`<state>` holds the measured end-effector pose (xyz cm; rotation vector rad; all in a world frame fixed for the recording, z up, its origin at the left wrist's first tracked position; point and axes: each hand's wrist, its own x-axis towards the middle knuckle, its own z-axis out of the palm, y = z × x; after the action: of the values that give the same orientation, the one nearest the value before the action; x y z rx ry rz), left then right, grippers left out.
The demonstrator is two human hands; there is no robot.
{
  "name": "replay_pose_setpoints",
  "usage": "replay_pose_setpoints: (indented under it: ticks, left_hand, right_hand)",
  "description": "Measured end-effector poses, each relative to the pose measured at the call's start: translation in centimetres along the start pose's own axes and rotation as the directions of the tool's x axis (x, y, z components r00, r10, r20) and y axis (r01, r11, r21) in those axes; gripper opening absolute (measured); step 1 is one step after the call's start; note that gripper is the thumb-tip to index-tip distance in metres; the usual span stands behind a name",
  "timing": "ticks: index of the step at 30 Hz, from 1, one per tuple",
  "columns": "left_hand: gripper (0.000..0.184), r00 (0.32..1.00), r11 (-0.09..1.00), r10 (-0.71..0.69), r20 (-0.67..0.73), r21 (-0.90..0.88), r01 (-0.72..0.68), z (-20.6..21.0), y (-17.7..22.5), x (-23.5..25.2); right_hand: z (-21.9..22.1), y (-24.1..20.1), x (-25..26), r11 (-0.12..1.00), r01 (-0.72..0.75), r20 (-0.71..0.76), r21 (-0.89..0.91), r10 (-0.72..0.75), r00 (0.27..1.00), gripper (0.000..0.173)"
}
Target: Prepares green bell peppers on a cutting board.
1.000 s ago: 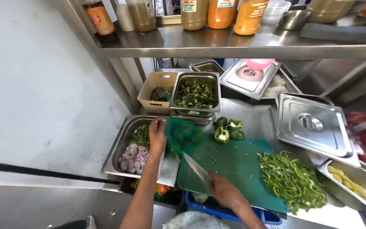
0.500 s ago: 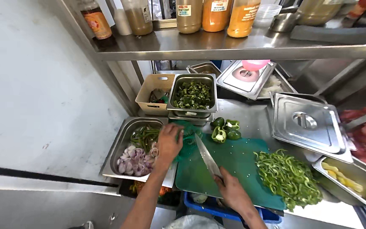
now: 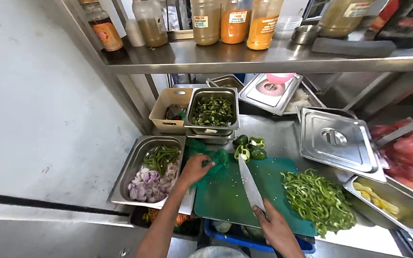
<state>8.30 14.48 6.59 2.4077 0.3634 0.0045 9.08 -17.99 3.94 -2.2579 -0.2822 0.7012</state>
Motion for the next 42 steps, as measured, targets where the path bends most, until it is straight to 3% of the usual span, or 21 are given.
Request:
replay_pose_setpoints:
  ticks: [7,9,11,13,15,17,21,23,28,30,31,33,34,36,38,39,42]
  left_hand:
    - [0.021,0.985,0.991,0.116,-0.127,0.086,-0.105,-2.3,-0.9,-1.7]
    - [0.021,0.98,0.985,0.158,-0.122,0.09,-0.148,-1.8,-0.8,-1.8]
    - [0.017,0.957,0.981,0.192,-0.217,0.053,-0.185,-1.1,-0.8,-1.9]
    - [0.013,0.897,0.983,0.112,-0.428,-0.085,-0.163,-0.9,-1.2,-2.1]
    - [0.018,0.785,0.946,-0.105,-0.611,-0.305,-0.11,-1.9,-2.4,-1.7]
    - [0.024,0.69,0.905,-0.265,-0.674,-0.421,-0.063,-3.6,-3.4,-1.5]
    - [0.022,0.735,0.943,-0.325,-0.595,-0.266,0.202,-4.3,-3.4,-2.1]
    - [0.024,0.758,0.961,-0.265,-0.596,-0.105,0.254,-3.3,-3.4,-2.4]
    - [0.018,0.768,0.971,0.088,-0.635,0.226,0.076,0.3,-2.5,-2.7]
    - [0.02,0.812,0.936,0.209,-0.544,0.353,-0.004,1.6,-2.3,-2.4]
    - [0.023,0.872,0.911,0.209,-0.443,0.411,-0.009,2.1,-2.1,-2.3]
    - [0.034,0.97,0.888,0.034,-0.241,0.453,0.082,2.7,-1.4,-2.2]
    - [0.043,0.98,0.886,-0.102,-0.17,0.432,0.167,2.9,-1.3,-2.3]
    - [0.067,0.937,0.864,-0.343,-0.072,0.367,0.344,2.8,-1.1,-2.5]
    - [0.083,0.885,0.824,-0.466,0.013,0.371,0.428,2.8,-0.6,-3.0]
    - [0.083,0.862,0.803,-0.505,0.039,0.386,0.453,2.9,-0.2,-3.2]
    - [0.05,0.813,0.754,-0.581,0.041,0.404,0.518,2.2,0.8,-4.0]
  right_hand:
    - [1.9,-10.3,6.4,0.967,0.185,0.127,-0.174,-0.164,0.978,0.036]
    - [3.3,-12.1,8.2,0.962,0.193,0.178,-0.193,-0.16,0.971,0.036]
    - [4.6,-12.1,8.0,0.944,0.224,0.235,-0.241,-0.167,0.957,0.038]
    - [5.5,-9.9,4.7,0.907,0.242,0.288,-0.344,-0.144,0.947,0.04]
    - [5.5,-6.4,1.2,0.861,0.194,0.339,-0.469,-0.027,0.94,0.04]
    - [5.5,-3.2,-0.8,0.859,0.115,0.335,-0.499,0.069,0.94,0.04]
    - [3.4,-1.6,-1.0,0.904,0.084,0.166,-0.419,-0.015,0.986,0.034]
    - [2.9,-2.4,-0.4,0.919,0.083,0.147,-0.386,-0.028,0.989,0.034]
    - [2.2,-3.0,-0.1,0.94,0.093,0.092,-0.327,-0.067,0.994,0.032]
    - [2.0,-3.0,-0.1,0.957,0.078,0.074,-0.28,-0.06,0.996,0.029]
    - [1.9,-2.9,0.1,0.962,0.072,0.072,-0.263,-0.055,0.996,0.029]
    - [1.8,-3.1,0.3,0.97,0.061,0.081,-0.234,-0.043,0.996,0.028]
    - [1.8,-3.3,0.4,0.973,0.059,0.084,-0.225,-0.041,0.996,0.029]
    - [1.9,-3.8,0.5,0.976,0.057,0.099,-0.209,-0.037,0.994,0.031]
    - [2.0,-3.7,0.6,0.981,0.045,0.12,-0.189,-0.023,0.993,0.034]
    - [2.0,-3.4,0.6,0.983,0.039,0.125,-0.182,-0.016,0.992,0.035]
    - [1.6,-2.4,0.3,0.977,0.018,0.07,-0.21,-0.004,0.998,0.031]
